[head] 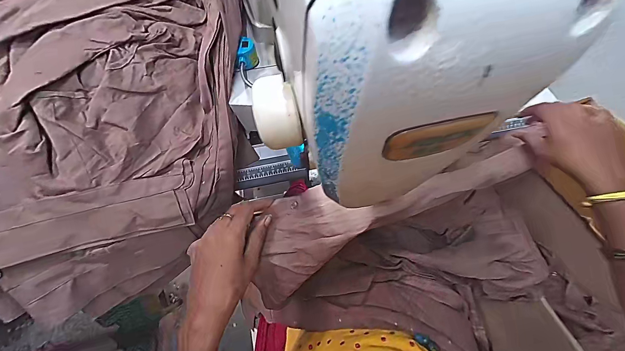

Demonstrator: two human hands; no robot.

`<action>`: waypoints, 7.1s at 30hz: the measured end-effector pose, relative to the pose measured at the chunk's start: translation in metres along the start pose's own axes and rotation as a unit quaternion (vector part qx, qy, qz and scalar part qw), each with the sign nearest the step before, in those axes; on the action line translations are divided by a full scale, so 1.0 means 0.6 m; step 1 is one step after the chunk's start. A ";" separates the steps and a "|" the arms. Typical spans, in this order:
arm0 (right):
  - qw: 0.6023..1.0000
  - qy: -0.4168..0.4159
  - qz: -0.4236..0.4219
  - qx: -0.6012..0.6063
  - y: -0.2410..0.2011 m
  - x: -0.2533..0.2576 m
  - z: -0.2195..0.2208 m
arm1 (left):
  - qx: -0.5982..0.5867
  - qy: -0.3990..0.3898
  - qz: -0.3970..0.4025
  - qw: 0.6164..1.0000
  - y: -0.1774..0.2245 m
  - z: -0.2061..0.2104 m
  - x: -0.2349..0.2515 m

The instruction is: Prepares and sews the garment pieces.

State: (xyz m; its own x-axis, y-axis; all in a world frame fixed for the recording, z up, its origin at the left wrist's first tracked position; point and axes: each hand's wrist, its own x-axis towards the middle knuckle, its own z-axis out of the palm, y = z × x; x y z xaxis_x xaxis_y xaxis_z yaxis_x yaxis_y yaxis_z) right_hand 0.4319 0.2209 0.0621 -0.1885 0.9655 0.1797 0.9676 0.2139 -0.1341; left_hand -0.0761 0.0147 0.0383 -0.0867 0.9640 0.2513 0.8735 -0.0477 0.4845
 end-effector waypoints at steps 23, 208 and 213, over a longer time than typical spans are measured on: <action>0.956 0.164 -0.214 0.113 -0.274 0.041 0.099 | -0.360 -0.010 -0.083 0.929 0.115 0.109 0.018; 0.959 0.200 -0.167 0.110 -0.285 0.017 0.097 | -0.386 -0.009 -0.120 0.915 0.109 0.093 0.032; 0.936 0.235 -0.104 0.241 -0.285 -0.025 0.073 | -0.414 0.009 -0.136 0.900 0.116 0.093 0.033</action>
State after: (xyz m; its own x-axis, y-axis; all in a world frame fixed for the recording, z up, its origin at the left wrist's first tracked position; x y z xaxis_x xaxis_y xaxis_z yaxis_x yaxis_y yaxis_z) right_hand 0.2619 0.1766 0.0396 -0.1599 0.7477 0.6445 0.7088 0.5414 -0.4523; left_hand 0.0099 0.0450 0.0303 -0.2571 0.9656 0.0396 0.1640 0.0032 0.9865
